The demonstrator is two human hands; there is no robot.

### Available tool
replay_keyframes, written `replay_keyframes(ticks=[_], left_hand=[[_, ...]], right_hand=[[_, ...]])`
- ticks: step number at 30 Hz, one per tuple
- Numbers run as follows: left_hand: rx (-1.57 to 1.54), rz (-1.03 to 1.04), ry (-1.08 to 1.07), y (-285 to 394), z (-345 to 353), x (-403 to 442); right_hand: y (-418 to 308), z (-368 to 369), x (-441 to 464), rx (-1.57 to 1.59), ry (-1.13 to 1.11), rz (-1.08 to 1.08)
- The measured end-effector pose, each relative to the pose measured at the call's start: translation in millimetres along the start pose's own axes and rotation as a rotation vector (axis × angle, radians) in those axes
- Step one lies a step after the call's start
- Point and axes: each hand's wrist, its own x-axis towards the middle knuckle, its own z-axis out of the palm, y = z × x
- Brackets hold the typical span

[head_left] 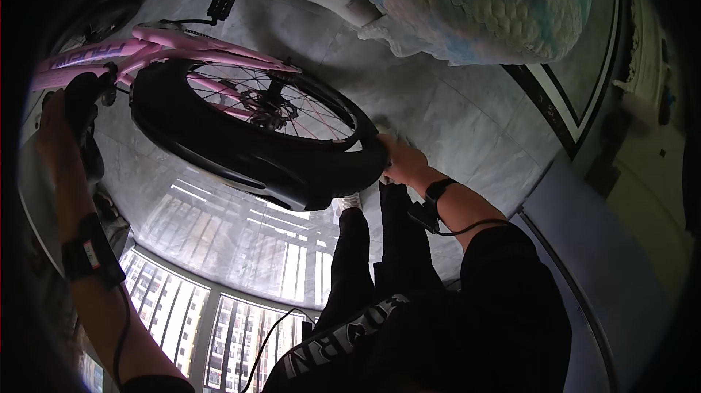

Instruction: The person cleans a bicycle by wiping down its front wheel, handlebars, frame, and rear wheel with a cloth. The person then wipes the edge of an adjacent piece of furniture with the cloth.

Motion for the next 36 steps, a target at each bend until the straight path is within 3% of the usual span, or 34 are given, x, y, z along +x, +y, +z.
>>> replay_keyframes(ticks=[1, 3, 6, 9, 12, 15, 19, 23, 24, 28, 31, 36], left_hand=[[0.068, 0.177, 0.025, -3, -1, 3], [0.079, 0.196, 0.002, -9, -3, 3], [0.035, 0.015, -0.010, 20, -7, -6], [0.015, -0.036, -0.026, 29, -7, -11], [0.007, -0.052, -0.044, 31, -5, -13], [-0.008, -0.052, -0.044, 32, -8, -11], [-0.004, -0.053, -0.041, 40, -9, -15], [0.001, -0.071, -0.033, 47, -12, -18], [0.004, -0.080, -0.031, 48, -11, -19], [-0.002, -0.095, -0.039, 52, -12, -23], [-0.006, -0.107, -0.041, 52, -12, -26], [-0.016, -0.114, -0.039, 51, -14, -29]], right_hand=[[2, 5, 1, 0.057, 0.030, -0.012], [5, 14, 3, 0.172, 0.094, -0.037], [5, 22, 4, 0.186, 0.185, 0.013], [0, 17, 1, 0.324, 0.194, 0.074], [12, 26, 1, 0.633, 0.156, 0.129], [50, 55, 21, 1.346, -0.180, 0.267], [38, 46, 19, 1.867, -0.490, 0.417], [-1, 38, 20, 1.805, -0.477, 0.459], [-11, 30, 17, 1.801, -0.458, 0.561], [-22, 41, 28, 2.211, -0.411, 0.210], [-15, 51, 39, 2.187, -0.175, 0.297], [5, 49, 43, 2.002, -0.175, 0.374]])
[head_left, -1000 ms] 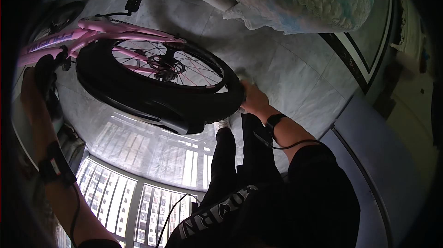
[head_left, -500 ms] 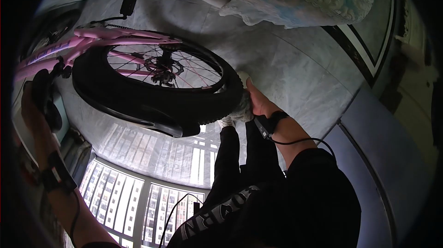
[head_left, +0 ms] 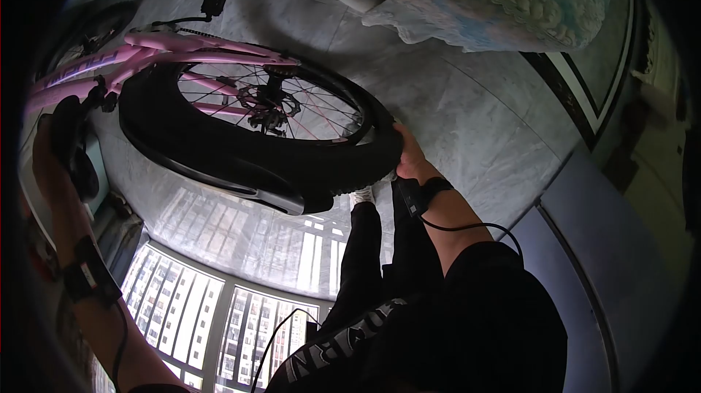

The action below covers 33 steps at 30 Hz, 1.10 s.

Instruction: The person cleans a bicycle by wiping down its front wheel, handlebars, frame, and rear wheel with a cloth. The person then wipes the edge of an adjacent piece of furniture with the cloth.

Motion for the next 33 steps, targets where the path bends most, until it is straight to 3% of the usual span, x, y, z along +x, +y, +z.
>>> replay_keyframes(ticks=[5, 9, 19, 22, 28, 31, 33], left_hand=[[0.004, 0.006, 0.003, 7, -1, -7], [0.003, -0.001, -0.003, 16, 0, -14], [-0.019, -0.018, -0.032, 26, 4, -18], [-0.029, -0.026, -0.028, 28, 4, -20], [-0.038, -0.032, -0.023, 29, 0, -23], [-0.048, -0.041, -0.019, 30, 0, -23], [-0.056, -0.034, -0.011, 32, -4, -19]], right_hand=[[4, -16, 9, -0.092, -0.013, -0.062], [-3, -23, 12, -0.116, -0.001, 0.029], [5, -39, 21, -0.196, -0.024, 0.010], [11, -38, 24, -0.256, 0.065, 0.013], [15, -35, 22, -0.229, -0.012, -0.077], [22, -27, 18, -0.278, -0.023, -0.234], [16, -23, 15, -0.285, -0.030, -0.195]])
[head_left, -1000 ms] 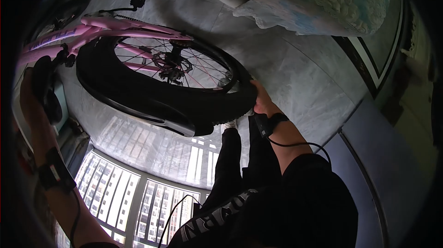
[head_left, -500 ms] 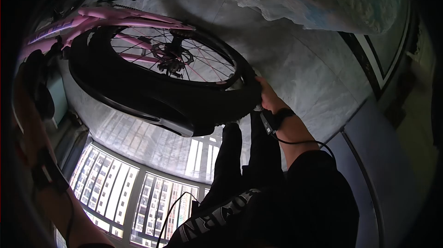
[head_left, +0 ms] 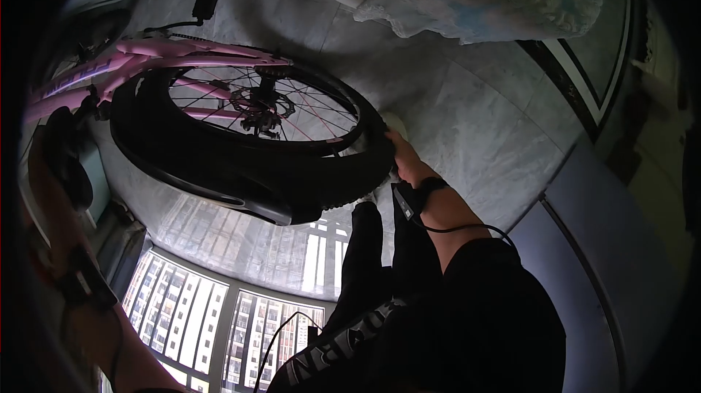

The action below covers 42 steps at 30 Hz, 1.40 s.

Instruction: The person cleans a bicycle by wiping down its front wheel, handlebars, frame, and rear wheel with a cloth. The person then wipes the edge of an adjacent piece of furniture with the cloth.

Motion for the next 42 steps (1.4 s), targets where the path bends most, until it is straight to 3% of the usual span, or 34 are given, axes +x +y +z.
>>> replay_keyframes(ticks=[5, 11, 17, 23, 26, 29, 38, 42], left_hand=[[-0.006, 0.003, 0.006, 2, -2, 0], [0.003, 0.014, -0.007, 5, 3, 2], [-0.003, 0.029, -0.014, 10, 5, 7], [-0.009, 0.025, -0.019, 9, 0, 3], [-0.012, 0.026, -0.015, 11, 2, 1], [-0.022, 0.014, -0.011, 11, 1, 1], [-0.027, 0.007, -0.016, 10, 2, 7], [-0.021, 0.000, -0.009, 7, -4, 6]], right_hand=[[-11, 2, 0, -0.137, -0.054, -0.004], [1, -9, 11, -0.045, -0.055, -0.006], [-4, -7, 17, -0.138, -0.105, -0.120], [-22, 12, 13, -0.045, -0.037, -0.083], [-23, 17, 13, -0.244, -0.052, -0.152], [-19, 33, 1, -0.080, 0.124, -0.133], [-4, 21, 19, -0.266, 0.145, -0.161], [-8, 12, 7, -0.223, 0.070, 0.013]])
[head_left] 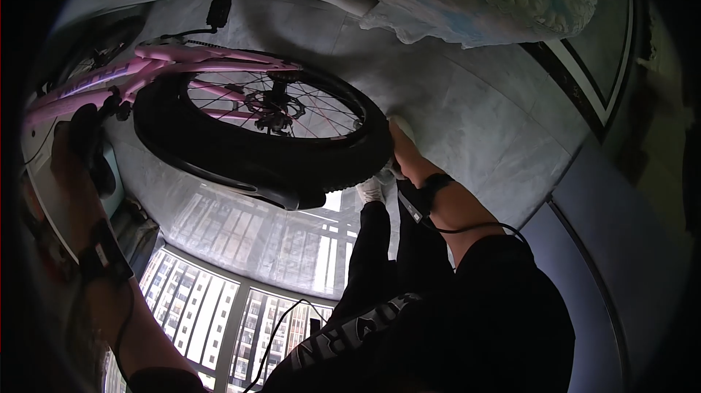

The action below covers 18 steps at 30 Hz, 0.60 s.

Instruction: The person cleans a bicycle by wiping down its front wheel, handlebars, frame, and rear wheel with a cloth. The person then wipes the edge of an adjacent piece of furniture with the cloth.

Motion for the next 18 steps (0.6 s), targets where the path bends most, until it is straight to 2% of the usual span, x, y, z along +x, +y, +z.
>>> replay_keyframes(ticks=[3, 6, 7, 9, 12, 13, 14, 16, 18], left_hand=[[-0.008, 0.006, -0.007, -1, -2, 4], [-0.047, -0.029, -0.027, 7, 0, 1], [-0.120, -0.093, -0.033, 17, 2, -5], [-0.020, -0.075, -0.004, 1, 1, 4], [0.172, -0.117, 0.018, -24, 2, 23], [0.133, -0.194, -0.012, -24, 3, 25], [0.150, -0.155, 0.007, -22, 3, 23], [0.187, -0.075, 0.046, -17, 2, 18], [0.126, -0.037, 0.059, -29, 6, 22]], right_hand=[[-21, -4, -40, 0.072, 0.061, 0.191], [-5, -44, -54, 0.124, -0.224, 0.375], [-9, -51, -67, 0.026, -0.288, 0.375], [-25, -60, -98, -0.169, -0.413, 0.376], [-48, -65, -137, -0.271, -0.444, 0.470], [-56, -65, -143, -0.421, -0.675, 0.425], [-77, -48, -161, -0.476, -0.763, 0.393], [-105, -16, -185, -0.347, -0.873, 0.283], [-138, 23, -201, -0.122, -0.715, 0.161]])
